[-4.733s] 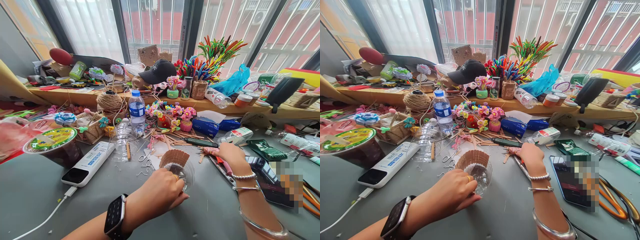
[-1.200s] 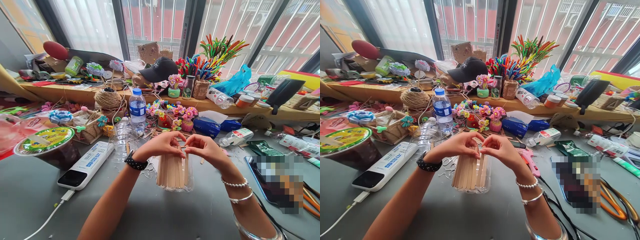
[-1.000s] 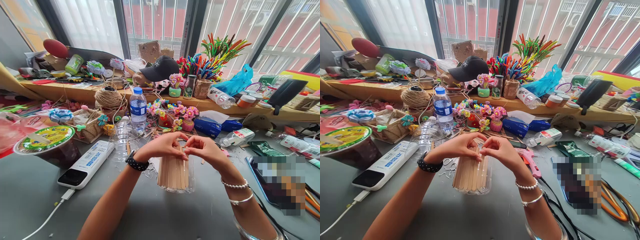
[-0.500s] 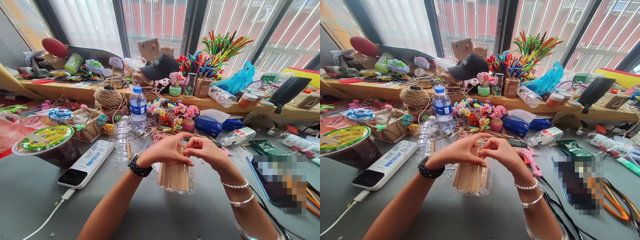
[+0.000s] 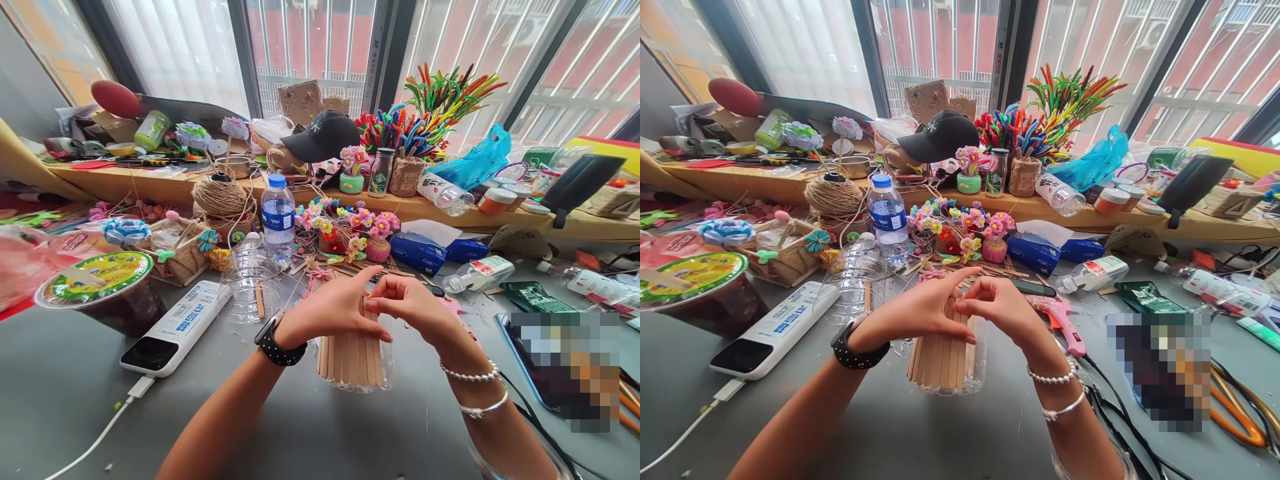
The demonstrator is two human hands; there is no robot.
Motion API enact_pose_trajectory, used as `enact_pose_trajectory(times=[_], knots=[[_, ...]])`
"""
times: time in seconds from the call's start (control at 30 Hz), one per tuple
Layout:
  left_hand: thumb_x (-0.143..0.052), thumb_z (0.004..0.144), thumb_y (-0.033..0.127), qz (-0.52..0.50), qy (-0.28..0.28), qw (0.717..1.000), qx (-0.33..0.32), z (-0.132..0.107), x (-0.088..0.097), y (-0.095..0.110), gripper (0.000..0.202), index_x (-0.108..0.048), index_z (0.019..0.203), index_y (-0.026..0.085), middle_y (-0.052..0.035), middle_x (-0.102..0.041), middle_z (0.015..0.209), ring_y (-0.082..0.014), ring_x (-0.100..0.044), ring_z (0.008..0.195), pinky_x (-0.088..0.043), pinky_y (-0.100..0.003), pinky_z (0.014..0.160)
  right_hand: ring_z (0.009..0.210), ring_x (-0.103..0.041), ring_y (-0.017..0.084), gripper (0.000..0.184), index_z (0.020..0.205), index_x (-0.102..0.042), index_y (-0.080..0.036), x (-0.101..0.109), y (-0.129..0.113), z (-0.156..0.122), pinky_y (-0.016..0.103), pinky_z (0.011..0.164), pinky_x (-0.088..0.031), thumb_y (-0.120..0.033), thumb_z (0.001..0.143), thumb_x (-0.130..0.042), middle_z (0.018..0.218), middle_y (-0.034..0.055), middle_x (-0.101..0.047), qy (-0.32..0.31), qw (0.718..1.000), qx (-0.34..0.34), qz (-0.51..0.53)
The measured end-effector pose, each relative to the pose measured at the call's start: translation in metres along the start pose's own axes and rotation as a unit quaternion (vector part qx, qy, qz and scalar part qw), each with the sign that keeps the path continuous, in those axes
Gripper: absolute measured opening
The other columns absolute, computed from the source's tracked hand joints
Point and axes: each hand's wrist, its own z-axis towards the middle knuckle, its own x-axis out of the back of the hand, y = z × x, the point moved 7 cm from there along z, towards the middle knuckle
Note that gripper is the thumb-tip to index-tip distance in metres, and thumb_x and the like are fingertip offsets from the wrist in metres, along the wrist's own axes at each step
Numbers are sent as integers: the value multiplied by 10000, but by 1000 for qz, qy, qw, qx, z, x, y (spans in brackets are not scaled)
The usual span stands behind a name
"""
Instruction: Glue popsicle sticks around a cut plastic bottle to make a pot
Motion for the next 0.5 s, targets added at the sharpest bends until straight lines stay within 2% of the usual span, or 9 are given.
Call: enact_pose_trajectory(times=[0.37, 0.5], knots=[[-641, 625, 460, 18, 7, 1000, 4, 1, 0, 0, 809, -274, 1297, 199, -87, -618, 984, -274, -580, 886, -439, -330, 719, 597, -530, 91, 186, 684, -556, -170, -2, -1, -1, 210, 546, -390, -312, 623, -660, 647, -25, -578, -16, 1000, 11, -9], [-631, 632, 454, 24, 5, 1000, 14, 1, -1, -2, 834, -233, 1318, 199, -69, -633, 912, -269, -592, 838, -444, -331, 693, 627, -537, 109, 177, 689, -573, -174, -4, -3, -1, 222, 565, -404, -313, 621, -657, 686, -7, -595, -14, 999, 18, -28]])
